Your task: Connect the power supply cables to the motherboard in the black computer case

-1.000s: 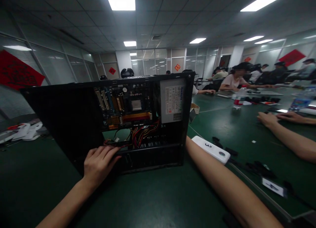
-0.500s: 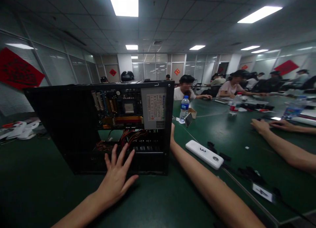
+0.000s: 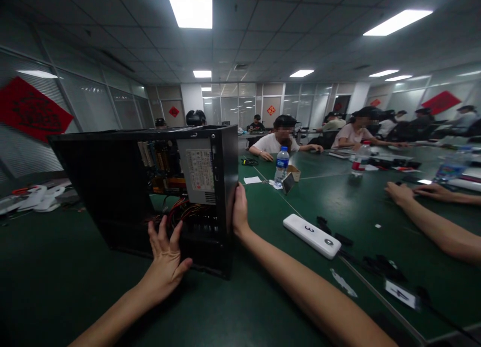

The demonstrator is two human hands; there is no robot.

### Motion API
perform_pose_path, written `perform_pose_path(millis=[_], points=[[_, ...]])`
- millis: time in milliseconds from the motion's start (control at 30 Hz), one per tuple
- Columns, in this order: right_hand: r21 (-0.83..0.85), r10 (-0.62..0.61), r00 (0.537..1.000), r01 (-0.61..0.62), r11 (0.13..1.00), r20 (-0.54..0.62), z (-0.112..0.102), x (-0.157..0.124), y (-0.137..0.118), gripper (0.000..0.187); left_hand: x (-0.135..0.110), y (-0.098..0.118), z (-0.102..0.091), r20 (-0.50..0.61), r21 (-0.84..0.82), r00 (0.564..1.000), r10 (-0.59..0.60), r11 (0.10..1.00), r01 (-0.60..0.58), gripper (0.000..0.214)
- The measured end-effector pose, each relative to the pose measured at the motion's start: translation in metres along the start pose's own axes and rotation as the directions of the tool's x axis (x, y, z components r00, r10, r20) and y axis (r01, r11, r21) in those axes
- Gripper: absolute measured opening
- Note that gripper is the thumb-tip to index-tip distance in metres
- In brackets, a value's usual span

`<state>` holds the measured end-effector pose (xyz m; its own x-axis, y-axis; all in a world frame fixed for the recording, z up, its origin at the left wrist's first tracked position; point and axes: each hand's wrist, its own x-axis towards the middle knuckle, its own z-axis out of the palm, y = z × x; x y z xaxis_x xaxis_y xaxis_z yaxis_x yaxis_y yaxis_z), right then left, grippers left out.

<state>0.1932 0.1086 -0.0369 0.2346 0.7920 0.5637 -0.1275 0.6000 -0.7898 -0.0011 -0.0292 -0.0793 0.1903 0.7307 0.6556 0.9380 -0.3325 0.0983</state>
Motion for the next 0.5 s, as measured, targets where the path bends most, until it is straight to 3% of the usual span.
perform_pose_path(millis=[100,300,500], points=[[0.052,0.079,0.996,-0.081,0.995,0.031,0.011,-0.013,0.01,0.065,0.003,-0.012,0.003,-0.044,-0.064,0.995,-0.087,0.994,0.084,0.078],[-0.096,0.096,0.987,-0.084,0.992,0.129,0.027,-0.04,-0.001,0.075,0.008,-0.048,0.008,-0.164,-0.124,0.97,-0.18,0.979,0.161,0.068],[-0.143,0.103,0.934,-0.056,0.988,0.342,0.033,-0.061,-0.023,0.09,0.009,-0.068,-0.001,-0.255,-0.322,0.896,-0.363,0.906,0.276,0.054]])
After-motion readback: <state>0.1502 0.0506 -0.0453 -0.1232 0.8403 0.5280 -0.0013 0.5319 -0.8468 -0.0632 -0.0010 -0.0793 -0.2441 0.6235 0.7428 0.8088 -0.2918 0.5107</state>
